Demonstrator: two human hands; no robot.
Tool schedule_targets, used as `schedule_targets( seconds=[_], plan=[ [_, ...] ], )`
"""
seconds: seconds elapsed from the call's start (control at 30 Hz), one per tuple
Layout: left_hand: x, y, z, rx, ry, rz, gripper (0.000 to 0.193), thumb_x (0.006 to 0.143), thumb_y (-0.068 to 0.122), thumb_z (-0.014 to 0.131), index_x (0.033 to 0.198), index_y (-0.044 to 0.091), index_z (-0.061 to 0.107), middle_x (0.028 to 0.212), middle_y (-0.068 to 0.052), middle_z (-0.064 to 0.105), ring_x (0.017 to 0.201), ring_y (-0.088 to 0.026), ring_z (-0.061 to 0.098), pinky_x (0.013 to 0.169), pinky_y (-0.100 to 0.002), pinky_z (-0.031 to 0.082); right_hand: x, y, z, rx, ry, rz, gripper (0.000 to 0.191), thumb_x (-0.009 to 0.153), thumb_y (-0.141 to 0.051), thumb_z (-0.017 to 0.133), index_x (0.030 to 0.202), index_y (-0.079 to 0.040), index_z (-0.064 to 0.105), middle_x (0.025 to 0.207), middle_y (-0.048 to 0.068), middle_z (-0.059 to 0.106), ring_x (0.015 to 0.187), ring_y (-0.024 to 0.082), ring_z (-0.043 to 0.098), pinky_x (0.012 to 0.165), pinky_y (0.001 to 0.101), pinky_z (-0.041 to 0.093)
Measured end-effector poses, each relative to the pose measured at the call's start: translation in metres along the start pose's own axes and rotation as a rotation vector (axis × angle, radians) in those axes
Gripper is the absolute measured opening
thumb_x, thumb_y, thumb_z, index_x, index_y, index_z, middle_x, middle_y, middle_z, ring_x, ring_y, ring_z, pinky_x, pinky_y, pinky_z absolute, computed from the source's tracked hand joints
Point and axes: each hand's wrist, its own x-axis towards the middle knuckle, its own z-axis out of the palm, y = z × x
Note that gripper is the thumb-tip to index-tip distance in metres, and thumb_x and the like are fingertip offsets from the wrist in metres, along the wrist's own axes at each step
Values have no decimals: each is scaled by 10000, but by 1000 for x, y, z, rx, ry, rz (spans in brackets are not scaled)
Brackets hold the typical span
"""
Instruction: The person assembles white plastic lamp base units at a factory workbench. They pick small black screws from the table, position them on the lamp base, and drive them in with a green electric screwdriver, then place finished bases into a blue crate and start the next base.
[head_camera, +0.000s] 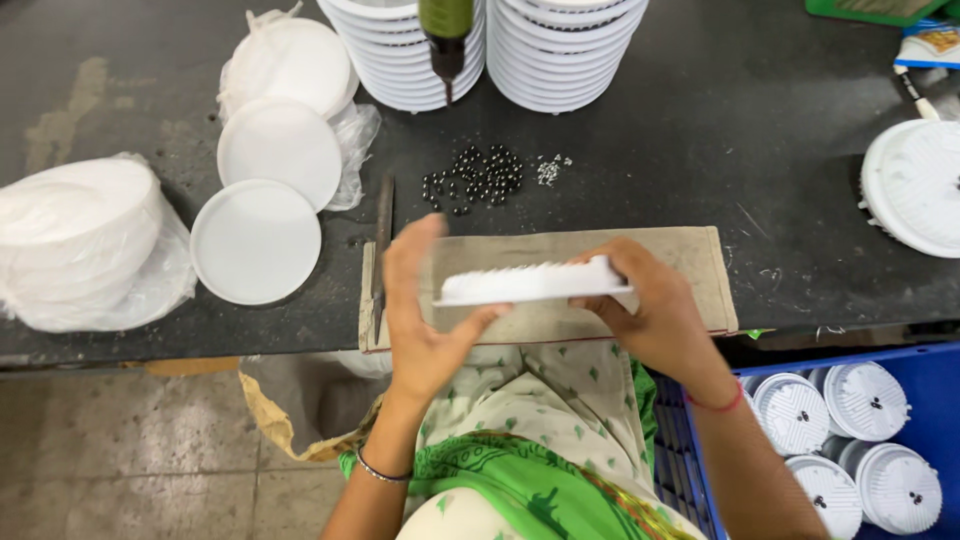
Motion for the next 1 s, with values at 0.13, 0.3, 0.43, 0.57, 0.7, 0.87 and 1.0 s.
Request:
schedule_targets(
  seconds=[0.13, 0.3, 0.43, 0.57, 0.7, 0.87, 1.0],
  plan=[
    [7, 9, 0, 198, -260, 234, 458, 768, 180, 888, 1191, 198, 714, 1253, -26, 685, 1199, -269, 665, 1091, -431, 460, 16, -35, 2, -360, -144, -100, 387, 737, 18, 720, 1109, -64, 655, 1063, 115, 684, 1015, 353, 660, 844, 447, 514],
    [2, -6, -1, 95, -302, 93, 405, 802, 26, 780, 1172, 191, 760, 1192, -31, 741, 1042, -241, 721, 910, -361, 552, 28, -44, 15, -362, -185, -117, 538, 754, -108, 775, 1262, -73, 601, 1143, 118, 691, 1072, 352, 659, 909, 463, 513],
    [-2, -23, -7, 72, -306, 137, 435, 775, -4, 750, 1164, 191, 753, 1177, -31, 742, 1051, -239, 722, 920, -368, 549, 32, -37, -6, 7, -264, 66, 883, 667, -254, 881, 1447, -121, 492, 1228, 63, 710, 1111, 263, 689, 921, 405, 530],
    [-4, -34, -16, 51, -290, 128, 426, 758, -17, 738, 1132, 187, 756, 1159, -30, 746, 1037, -237, 722, 925, -370, 544, 33, -29, -17, -12, -181, 1, 852, 656, -232, 893, 1421, -122, 533, 1281, 93, 692, 1196, 281, 668, 993, 415, 515],
    [2, -39, -26, -14, -287, 134, 402, 750, 1, 751, 1112, 176, 749, 1145, -38, 735, 1024, -248, 703, 946, -394, 542, 29, -25, 7, -27, -224, 26, 604, 692, -157, 866, 1261, -127, 666, 1225, 91, 711, 1105, 266, 699, 917, 381, 553],
    [4, -33, -35, 115, -350, 180, 389, 772, -22, 716, 1105, 173, 765, 1147, -36, 739, 1056, -248, 715, 1018, -446, 532, 18, -23, 29, -39, -128, 6, 497, 700, -37, 796, 1185, -128, 734, 1137, 82, 736, 1014, 253, 726, 872, 346, 578],
    [4, -33, -34, 71, -366, 177, 402, 756, -21, 703, 1107, 165, 768, 1145, -35, 745, 1051, -251, 719, 942, -391, 544, 13, -20, 36, -80, -102, -16, 529, 682, -42, 806, 1196, -147, 738, 1105, 90, 733, 954, 268, 711, 841, 357, 572]
  ],
)
